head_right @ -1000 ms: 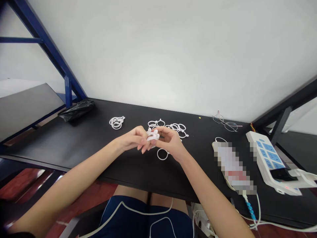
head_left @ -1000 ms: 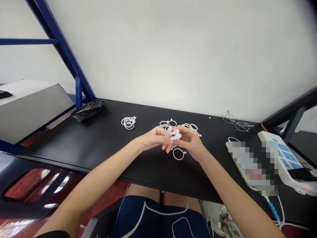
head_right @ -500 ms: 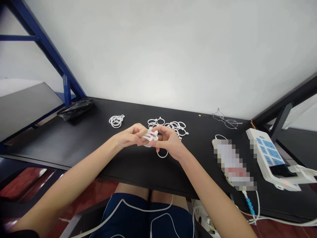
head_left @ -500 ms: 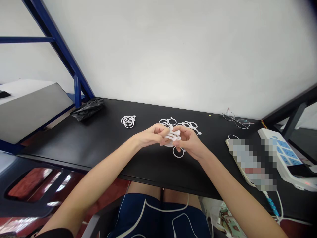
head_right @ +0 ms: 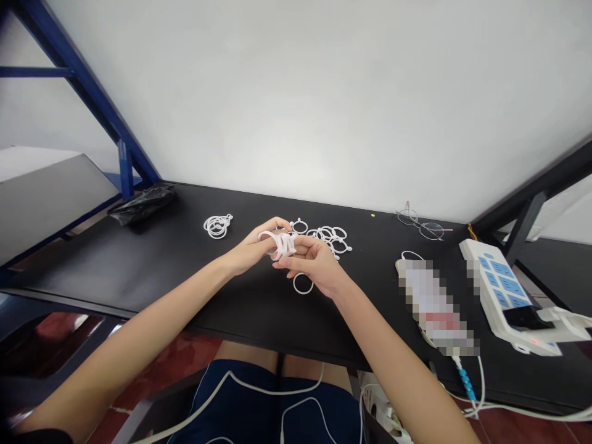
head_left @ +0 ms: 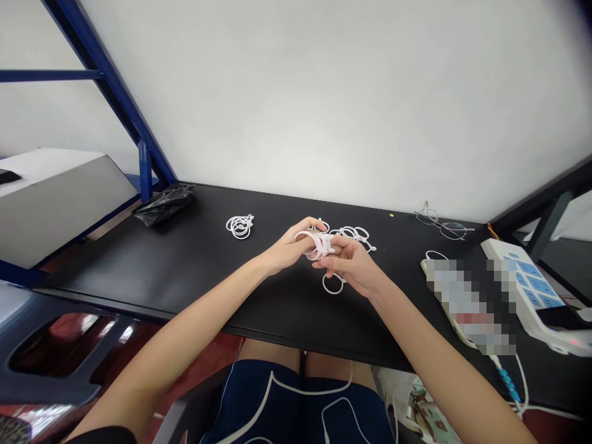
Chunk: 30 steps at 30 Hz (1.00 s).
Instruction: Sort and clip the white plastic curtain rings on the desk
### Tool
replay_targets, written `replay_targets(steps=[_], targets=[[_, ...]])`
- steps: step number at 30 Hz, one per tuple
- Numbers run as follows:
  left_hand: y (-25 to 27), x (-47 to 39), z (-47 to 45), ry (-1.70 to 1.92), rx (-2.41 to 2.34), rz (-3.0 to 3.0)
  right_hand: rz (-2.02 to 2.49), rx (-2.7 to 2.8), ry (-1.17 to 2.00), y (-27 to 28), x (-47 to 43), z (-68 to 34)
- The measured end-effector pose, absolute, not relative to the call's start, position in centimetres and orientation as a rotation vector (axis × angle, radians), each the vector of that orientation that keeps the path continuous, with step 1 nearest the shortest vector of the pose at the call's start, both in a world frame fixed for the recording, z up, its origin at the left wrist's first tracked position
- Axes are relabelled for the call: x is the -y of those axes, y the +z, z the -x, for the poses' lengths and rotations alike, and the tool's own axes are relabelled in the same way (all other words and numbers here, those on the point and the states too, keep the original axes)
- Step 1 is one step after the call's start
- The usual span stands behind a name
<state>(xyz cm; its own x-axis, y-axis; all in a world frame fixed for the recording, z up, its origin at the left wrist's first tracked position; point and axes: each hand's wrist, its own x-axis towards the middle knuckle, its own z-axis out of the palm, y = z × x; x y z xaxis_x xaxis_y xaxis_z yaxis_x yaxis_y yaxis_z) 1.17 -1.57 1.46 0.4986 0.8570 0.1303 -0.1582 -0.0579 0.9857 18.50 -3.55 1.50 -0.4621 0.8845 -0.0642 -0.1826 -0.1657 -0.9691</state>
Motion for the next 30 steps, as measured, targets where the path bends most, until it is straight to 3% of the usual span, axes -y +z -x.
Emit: replay_targets(steps=[10, 18, 30], targets=[[0.7, 0.8, -1.2, 0.866, -0.533, -1.210, 0.881, 1.252, 1.504, 1.5, 3.4, -18.3], [-0.3, 0.7, -2.1, 0.792, -0.343, -0.912, 0.873, 1.244, 1.545, 1.2, 3.3, -18.0], [-0.1, 0.9, -2.1, 0.812, -0.505, -1.039, 0.895, 1.245, 1.561, 1.0, 3.1, -18.3]])
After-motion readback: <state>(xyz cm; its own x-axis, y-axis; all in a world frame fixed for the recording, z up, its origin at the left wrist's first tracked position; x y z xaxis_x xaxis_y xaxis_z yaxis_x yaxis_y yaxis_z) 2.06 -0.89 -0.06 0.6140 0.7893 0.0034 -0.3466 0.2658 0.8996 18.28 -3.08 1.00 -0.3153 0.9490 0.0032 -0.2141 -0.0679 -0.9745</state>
